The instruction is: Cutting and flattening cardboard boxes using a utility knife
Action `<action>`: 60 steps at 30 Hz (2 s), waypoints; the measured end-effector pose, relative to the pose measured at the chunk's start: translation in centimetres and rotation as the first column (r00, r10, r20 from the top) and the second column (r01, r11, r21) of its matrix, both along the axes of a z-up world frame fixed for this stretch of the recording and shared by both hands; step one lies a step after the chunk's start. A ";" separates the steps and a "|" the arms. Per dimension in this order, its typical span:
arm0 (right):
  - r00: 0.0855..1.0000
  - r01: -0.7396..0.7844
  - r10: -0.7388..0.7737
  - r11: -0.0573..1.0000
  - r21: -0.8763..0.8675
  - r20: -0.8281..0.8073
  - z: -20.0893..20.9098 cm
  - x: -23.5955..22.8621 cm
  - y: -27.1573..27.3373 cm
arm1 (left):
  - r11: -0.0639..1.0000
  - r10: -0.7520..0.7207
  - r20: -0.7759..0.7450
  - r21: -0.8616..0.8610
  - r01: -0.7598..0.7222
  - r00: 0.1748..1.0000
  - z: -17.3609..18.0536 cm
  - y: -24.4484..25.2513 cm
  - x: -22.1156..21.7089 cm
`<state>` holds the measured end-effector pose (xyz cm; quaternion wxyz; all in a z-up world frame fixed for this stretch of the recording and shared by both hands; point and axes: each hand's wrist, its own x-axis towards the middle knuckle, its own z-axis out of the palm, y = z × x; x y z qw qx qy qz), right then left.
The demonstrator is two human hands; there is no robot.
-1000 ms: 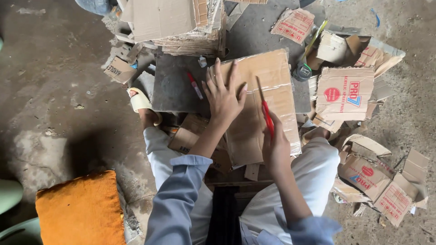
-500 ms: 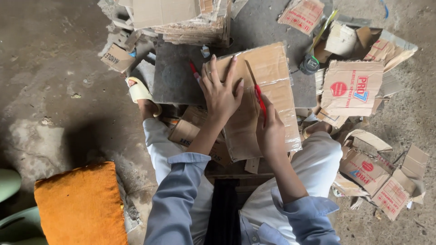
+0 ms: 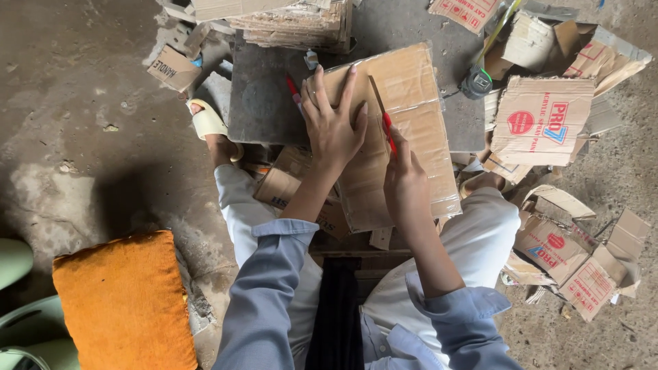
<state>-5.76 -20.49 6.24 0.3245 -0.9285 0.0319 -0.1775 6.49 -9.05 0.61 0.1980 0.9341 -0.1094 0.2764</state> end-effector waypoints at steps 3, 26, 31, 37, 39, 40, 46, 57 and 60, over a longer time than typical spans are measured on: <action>0.996 -0.006 0.017 0.991 -0.134 0.083 -0.9 -0.9 -0.2 | 1.000 -0.003 0.018 -0.025 0.003 1.000 -0.7 0.4 0.0; 0.982 0.012 -0.051 0.978 -0.210 -0.182 -2.4 -8.8 -1.0 | 0.988 0.101 -0.034 0.123 -0.096 0.994 -1.1 0.5 0.5; 0.971 -0.003 -0.040 0.983 -0.181 -0.235 -1.9 -10.2 -1.2 | 0.988 0.107 -0.043 0.120 -0.102 0.993 -0.8 0.6 0.5; 0.949 -0.017 -0.023 0.992 -0.126 -0.314 1.1 -12.7 -1.3 | 0.988 0.106 -0.070 0.119 -0.097 0.992 -1.0 0.4 0.6; 0.906 -0.025 -0.016 0.996 -0.090 -0.423 1.5 -14.1 -1.6 | 0.996 0.071 -0.063 0.067 -0.067 0.996 -1.0 0.5 0.5; 0.902 -0.023 -0.018 0.996 -0.090 -0.431 1.3 -14.6 -1.8 | 0.996 0.068 -0.072 0.067 -0.063 0.995 -1.1 0.4 0.6; 0.888 -0.053 -0.008 0.991 -0.120 -0.461 3.6 -15.5 -1.9 | 0.999 0.040 0.006 0.033 -0.040 0.999 -1.3 0.6 0.7; 0.880 -0.076 -0.006 0.985 -0.154 -0.474 3.2 -13.2 -0.3 | 1.000 0.013 -0.037 0.003 -0.013 0.999 -1.3 1.0 0.4; 0.896 -0.003 -0.076 0.984 -0.177 -0.437 3.4 -15.3 -1.1 | 0.997 0.071 0.033 0.007 -0.071 0.997 -0.7 -0.4 1.5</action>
